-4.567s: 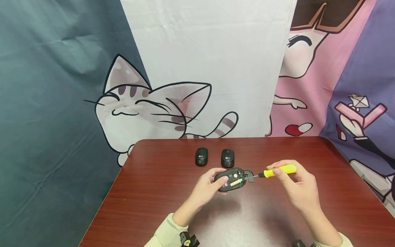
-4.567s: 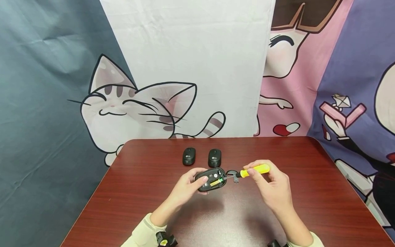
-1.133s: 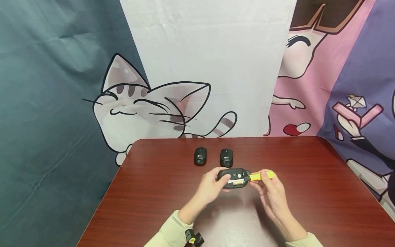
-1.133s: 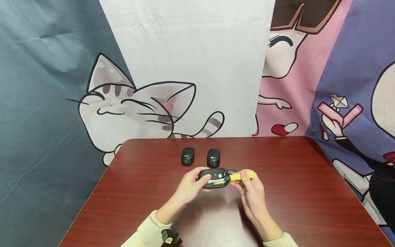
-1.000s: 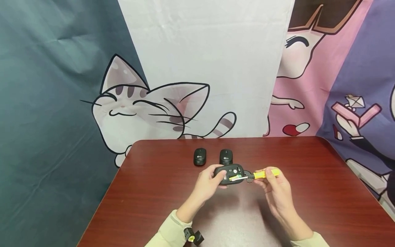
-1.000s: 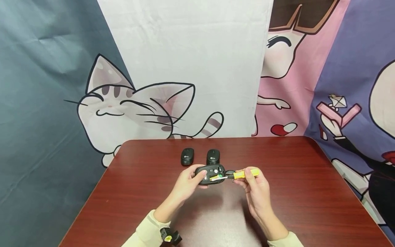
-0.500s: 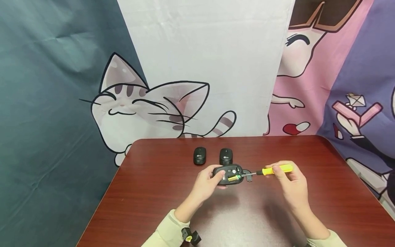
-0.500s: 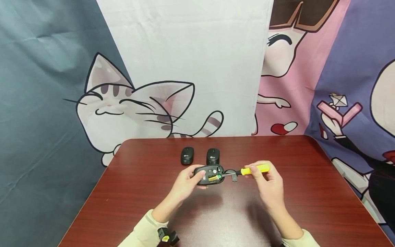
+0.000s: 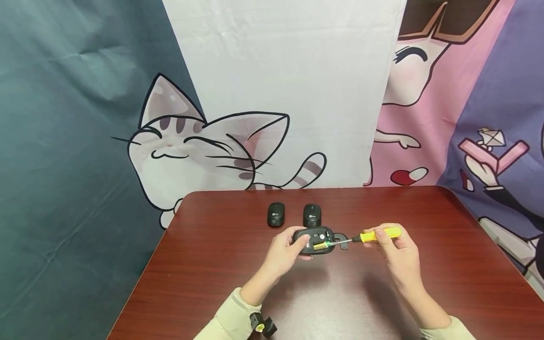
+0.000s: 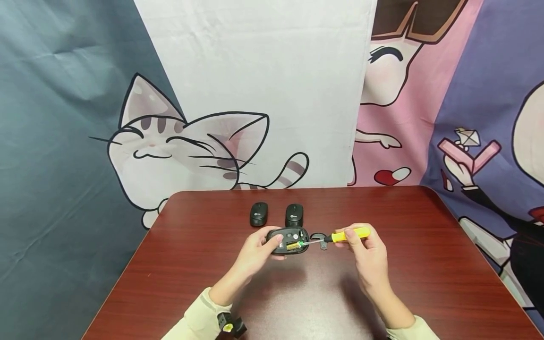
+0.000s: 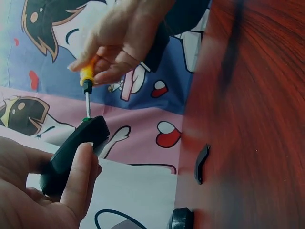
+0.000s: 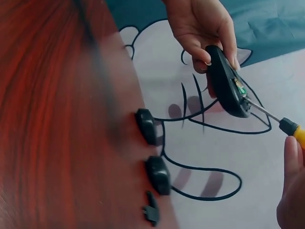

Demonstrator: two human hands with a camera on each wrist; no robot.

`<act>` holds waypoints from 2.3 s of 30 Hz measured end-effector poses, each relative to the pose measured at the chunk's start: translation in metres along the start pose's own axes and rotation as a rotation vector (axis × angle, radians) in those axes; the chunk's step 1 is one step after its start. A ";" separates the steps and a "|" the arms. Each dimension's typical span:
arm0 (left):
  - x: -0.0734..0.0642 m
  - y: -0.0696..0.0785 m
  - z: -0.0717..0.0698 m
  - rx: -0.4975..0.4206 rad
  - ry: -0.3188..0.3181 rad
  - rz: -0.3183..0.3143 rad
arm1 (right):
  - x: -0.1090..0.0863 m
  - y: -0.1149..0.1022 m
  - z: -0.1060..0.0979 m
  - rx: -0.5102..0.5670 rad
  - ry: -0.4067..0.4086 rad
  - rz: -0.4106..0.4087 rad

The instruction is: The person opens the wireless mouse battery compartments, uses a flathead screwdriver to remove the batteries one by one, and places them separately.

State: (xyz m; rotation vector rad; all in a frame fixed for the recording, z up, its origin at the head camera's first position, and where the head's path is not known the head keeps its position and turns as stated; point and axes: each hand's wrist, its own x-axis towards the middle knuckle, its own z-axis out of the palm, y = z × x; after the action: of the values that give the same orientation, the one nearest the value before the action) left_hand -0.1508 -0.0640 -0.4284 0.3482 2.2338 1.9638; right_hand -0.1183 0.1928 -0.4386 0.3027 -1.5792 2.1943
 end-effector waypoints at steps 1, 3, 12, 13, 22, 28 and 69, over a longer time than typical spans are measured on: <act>0.000 0.001 -0.001 0.002 0.000 -0.001 | 0.000 0.002 0.000 0.050 0.006 0.008; 0.000 0.002 -0.002 0.005 0.000 -0.001 | 0.000 0.007 0.001 0.131 0.037 0.035; 0.001 -0.008 0.000 -0.095 -0.011 -0.049 | 0.002 0.010 0.005 0.266 -0.005 0.068; 0.001 -0.008 0.000 -0.124 -0.017 -0.061 | 0.003 0.008 0.005 0.238 0.008 0.067; 0.005 -0.013 0.000 -0.248 -0.070 -0.125 | 0.009 0.001 0.002 0.223 0.042 0.074; 0.004 -0.016 -0.004 -0.231 -0.091 -0.118 | 0.010 0.001 -0.002 0.169 0.075 0.104; -0.007 -0.025 -0.016 -0.155 -0.114 -0.128 | 0.037 0.017 -0.082 -1.172 -0.312 0.310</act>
State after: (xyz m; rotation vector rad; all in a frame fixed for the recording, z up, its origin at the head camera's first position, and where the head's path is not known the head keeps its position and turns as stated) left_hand -0.1501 -0.0839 -0.4516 0.2832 1.9689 1.9820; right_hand -0.1535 0.2726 -0.4651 0.0196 -2.8917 1.0542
